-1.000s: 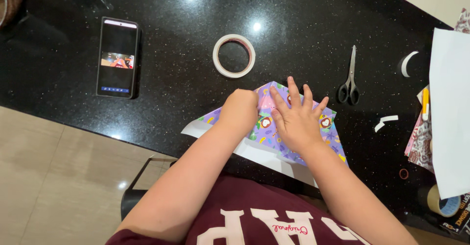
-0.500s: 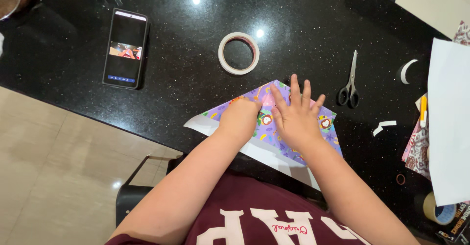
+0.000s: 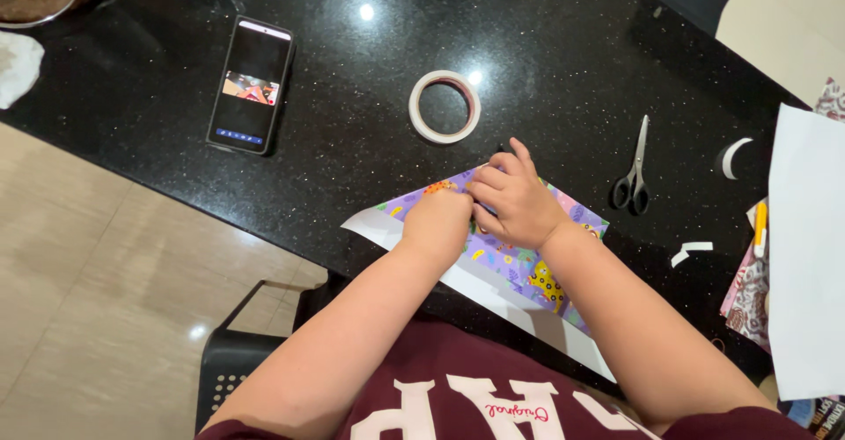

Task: The person folds a patterned paper sheet into a box shape and secures the edges with tape. They repeatedly cut small pieces of tape with scissors and press them onto the box seams to hold the structure together.

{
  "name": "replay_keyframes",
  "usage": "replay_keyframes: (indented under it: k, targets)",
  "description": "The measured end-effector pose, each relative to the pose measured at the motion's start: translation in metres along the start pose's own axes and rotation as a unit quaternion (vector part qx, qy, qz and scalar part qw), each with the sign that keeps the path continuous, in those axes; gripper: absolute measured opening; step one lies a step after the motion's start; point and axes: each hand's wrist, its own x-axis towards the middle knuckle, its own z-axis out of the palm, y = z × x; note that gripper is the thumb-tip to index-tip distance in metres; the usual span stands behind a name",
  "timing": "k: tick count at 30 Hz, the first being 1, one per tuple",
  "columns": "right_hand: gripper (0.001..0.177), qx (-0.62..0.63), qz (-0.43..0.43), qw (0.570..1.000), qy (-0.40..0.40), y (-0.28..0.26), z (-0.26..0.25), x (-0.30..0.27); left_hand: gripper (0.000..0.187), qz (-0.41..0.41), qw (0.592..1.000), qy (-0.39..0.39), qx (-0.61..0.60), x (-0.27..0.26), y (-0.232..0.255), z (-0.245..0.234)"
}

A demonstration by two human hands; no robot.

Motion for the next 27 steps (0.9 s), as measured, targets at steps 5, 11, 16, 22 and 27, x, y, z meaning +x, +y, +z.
replay_keyframes:
  k: [5,11,16,22,27]
  targets:
    - [0.026,0.011,-0.001,1.000,0.019,0.004,0.006,-0.003,0.014,0.147,0.969,0.118,0.160,-0.001,-0.001,-0.002]
    - [0.022,0.023,0.002,0.999,0.042,0.004,0.007,-0.004,0.026,0.238,0.885,0.279,0.286,-0.010,-0.020,0.000]
    - [0.017,0.022,0.018,0.999,0.041,0.004,0.008,-0.005,0.038,0.207,0.887,0.273,0.309,-0.020,-0.024,0.015]
    - [0.017,0.016,0.020,0.999,0.043,0.004,0.007,-0.003,0.048,0.141,0.896,0.250,0.338,-0.023,-0.024,0.025]
    - [0.015,0.015,0.017,0.999,0.030,0.005,0.007,-0.004,0.050,0.095,0.927,0.260,0.253,-0.033,-0.028,0.014]
